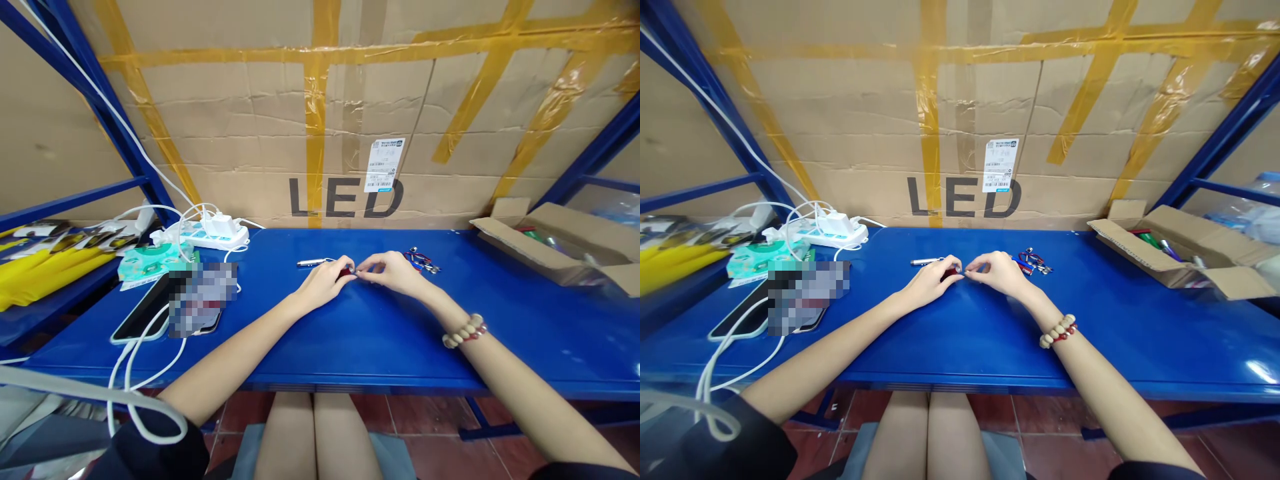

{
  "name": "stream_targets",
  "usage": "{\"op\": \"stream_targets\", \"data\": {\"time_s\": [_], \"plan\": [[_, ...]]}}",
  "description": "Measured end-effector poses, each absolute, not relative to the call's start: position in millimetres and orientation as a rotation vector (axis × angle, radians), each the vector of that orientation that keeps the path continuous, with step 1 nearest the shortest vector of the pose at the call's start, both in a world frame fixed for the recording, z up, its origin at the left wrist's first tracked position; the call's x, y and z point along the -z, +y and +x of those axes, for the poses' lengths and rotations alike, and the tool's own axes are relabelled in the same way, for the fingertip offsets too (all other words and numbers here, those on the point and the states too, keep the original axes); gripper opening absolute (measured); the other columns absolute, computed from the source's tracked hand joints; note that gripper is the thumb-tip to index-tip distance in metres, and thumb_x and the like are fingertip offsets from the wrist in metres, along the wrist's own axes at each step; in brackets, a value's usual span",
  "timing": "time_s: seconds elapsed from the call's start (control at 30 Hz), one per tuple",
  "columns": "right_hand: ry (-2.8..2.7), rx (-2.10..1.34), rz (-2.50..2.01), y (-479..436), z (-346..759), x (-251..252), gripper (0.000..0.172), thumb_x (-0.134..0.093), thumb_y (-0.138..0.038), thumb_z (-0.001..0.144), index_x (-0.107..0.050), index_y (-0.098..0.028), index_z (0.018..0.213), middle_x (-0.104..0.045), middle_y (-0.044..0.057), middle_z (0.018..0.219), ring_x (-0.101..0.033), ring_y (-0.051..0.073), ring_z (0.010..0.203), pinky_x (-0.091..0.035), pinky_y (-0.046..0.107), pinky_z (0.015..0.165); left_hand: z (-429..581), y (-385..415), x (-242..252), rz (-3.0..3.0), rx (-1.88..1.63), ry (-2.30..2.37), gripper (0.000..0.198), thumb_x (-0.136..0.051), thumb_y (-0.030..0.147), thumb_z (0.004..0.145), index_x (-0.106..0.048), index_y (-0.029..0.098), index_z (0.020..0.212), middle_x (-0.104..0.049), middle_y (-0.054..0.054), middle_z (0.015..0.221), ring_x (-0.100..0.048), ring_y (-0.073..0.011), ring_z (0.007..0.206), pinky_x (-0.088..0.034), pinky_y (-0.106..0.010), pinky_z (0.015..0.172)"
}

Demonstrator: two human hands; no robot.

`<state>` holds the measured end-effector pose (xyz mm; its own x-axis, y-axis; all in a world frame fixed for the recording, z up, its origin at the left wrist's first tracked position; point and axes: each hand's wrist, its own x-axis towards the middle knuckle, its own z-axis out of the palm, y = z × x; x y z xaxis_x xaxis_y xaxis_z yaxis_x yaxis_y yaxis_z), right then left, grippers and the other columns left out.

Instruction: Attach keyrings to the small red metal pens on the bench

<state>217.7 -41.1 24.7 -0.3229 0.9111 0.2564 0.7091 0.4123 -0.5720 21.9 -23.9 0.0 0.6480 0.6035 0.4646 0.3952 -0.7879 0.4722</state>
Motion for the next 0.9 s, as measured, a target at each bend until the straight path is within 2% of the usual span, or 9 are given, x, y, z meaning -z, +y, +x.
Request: {"op": "stream_targets", "data": {"time_s": [0.2, 0.37, 0.5, 0.63, 0.73, 0.83, 0.9], "plan": [[-1.958, -0.442, -1.058, -51, 202, -30, 0.027, -0.059, -0.039, 0.080, -0.072, -0.017, 0.086, -0.070, 0.006, 0.085, -0.061, 0.011, 0.058, -0.047, 0.023, 0.054, 24, -20, 2, 2.291, -0.959, 0.805, 0.013, -0.057, 0.027, 0.083, -0.050, 0.019, 0.090, -0.065, 0.001, 0.077, -0.062, -0.0155, 0.075, -0.044, -0.026, 0.073], [-2.018, -0.309, -1.044, -49, 203, -28, 0.023, -0.063, -0.038, 0.078, -0.072, -0.018, 0.077, -0.069, 0.005, 0.077, -0.062, 0.013, 0.065, -0.045, 0.023, 0.055, 25, -19, 3, 2.227, -0.987, 0.826, 0.010, -0.056, 0.026, 0.083, -0.051, 0.019, 0.087, -0.067, 0.002, 0.075, -0.063, -0.0144, 0.073, -0.045, -0.025, 0.072], [-2.094, -0.262, -1.050, -48, 204, -26, 0.019, -0.061, -0.034, 0.081, -0.072, -0.020, 0.081, -0.068, 0.003, 0.082, -0.061, 0.011, 0.065, -0.044, 0.022, 0.058, 24, -17, 4, 2.193, -0.975, 0.828, 0.012, -0.056, 0.028, 0.082, -0.051, 0.019, 0.087, -0.067, 0.002, 0.073, -0.063, -0.0139, 0.069, -0.045, -0.024, 0.069], [-2.156, -0.268, -1.141, -50, 203, -26, 0.020, -0.058, -0.035, 0.083, -0.072, -0.022, 0.089, -0.068, 0.003, 0.091, -0.060, 0.010, 0.064, -0.043, 0.022, 0.059, 24, -16, 4, 2.210, -0.969, 0.857, 0.014, -0.058, 0.030, 0.080, -0.052, 0.019, 0.084, -0.067, 0.003, 0.074, -0.062, -0.0135, 0.069, -0.044, -0.023, 0.065], [-2.095, -0.267, -1.208, -50, 209, -32, 0.023, -0.057, -0.040, 0.082, -0.071, -0.023, 0.089, -0.069, 0.002, 0.090, -0.060, 0.010, 0.063, -0.043, 0.022, 0.058, 26, -17, 4, 2.189, -0.975, 0.891, 0.016, -0.058, 0.033, 0.080, -0.051, 0.020, 0.086, -0.067, 0.002, 0.076, -0.063, -0.0135, 0.069, -0.045, -0.023, 0.064], [-1.871, -0.122, -1.531, -48, 226, -44, 0.022, -0.058, -0.042, 0.080, -0.071, -0.025, 0.089, -0.071, 0.000, 0.085, -0.062, 0.013, 0.067, -0.044, 0.024, 0.059, 27, -18, 3, 2.172, -0.985, 0.935, 0.020, -0.058, 0.036, 0.080, -0.051, 0.020, 0.089, -0.068, 0.001, 0.081, -0.064, -0.0148, 0.075, -0.047, -0.025, 0.068], [-1.762, 0.036, -1.844, -47, 243, -49, 0.015, -0.062, -0.034, 0.076, -0.071, -0.026, 0.085, -0.071, 0.002, 0.085, -0.064, 0.019, 0.077, -0.046, 0.027, 0.063, 26, -17, 3, 2.208, -0.965, 0.948, 0.021, -0.058, 0.039, 0.080, -0.051, 0.021, 0.090, -0.068, 0.000, 0.083, -0.064, -0.0158, 0.081, -0.047, -0.027, 0.072]]}}
